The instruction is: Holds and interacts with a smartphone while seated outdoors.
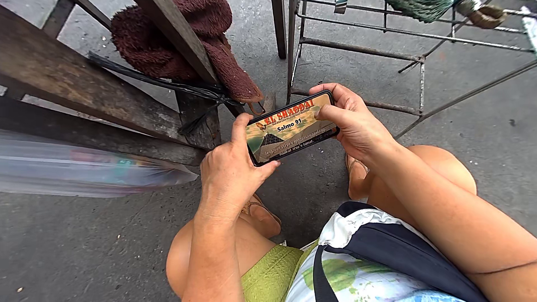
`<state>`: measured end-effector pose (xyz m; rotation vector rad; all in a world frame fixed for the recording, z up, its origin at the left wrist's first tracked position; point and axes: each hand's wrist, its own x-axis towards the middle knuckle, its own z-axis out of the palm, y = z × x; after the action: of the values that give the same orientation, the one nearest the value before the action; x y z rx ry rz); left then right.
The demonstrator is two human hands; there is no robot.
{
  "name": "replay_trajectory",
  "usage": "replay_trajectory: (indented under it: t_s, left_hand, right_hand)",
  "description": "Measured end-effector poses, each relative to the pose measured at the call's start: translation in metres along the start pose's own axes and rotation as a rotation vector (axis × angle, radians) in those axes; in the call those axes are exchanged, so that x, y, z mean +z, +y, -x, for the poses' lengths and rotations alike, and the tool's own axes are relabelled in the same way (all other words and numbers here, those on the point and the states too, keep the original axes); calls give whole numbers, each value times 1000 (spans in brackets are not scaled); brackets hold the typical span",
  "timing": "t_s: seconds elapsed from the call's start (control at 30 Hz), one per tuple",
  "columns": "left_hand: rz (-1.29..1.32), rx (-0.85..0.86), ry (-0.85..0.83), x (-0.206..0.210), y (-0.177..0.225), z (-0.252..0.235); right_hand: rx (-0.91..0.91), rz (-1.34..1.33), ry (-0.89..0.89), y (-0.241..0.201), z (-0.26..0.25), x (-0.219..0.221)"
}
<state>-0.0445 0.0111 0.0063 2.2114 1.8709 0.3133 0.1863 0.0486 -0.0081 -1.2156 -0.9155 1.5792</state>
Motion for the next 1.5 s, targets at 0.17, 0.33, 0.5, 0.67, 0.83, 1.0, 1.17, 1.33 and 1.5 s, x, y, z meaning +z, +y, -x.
replay_trajectory:
  t_s: [0.17,0.33,0.5,0.67,0.83,1.0,1.17,1.33,1.5]
  left_hand:
    - [6,4,4,-1,-3,0]
    - [-4,1,3,1,0,0]
    - [-6,-4,-5,0,2,0]
    - [-16,-7,-6,0,1,1]
    - [-19,-8,-13,0,1,1]
    - [-37,-6,-11,0,2,1]
    - [-48,2,22,3,7,1]
    - [-46,21,82,7,12,1]
    - [-29,33,116,10,14,1]
  right_hand:
    - [-25,2,-9,2,-1,0]
    - [-20,-14,16,1,-1,0]
    - [-34,-17,18,4,-3,-2]
    - [-20,-13,20,3,-3,-1]
    - [-9,-20,21,2,-2,0]
    - [8,-8,43,1,-2,1]
    - [54,-22,99,1,-4,0]
    - [35,-36,135,0,-5,-2]
    - [23,-31,157,0,-6,-2]
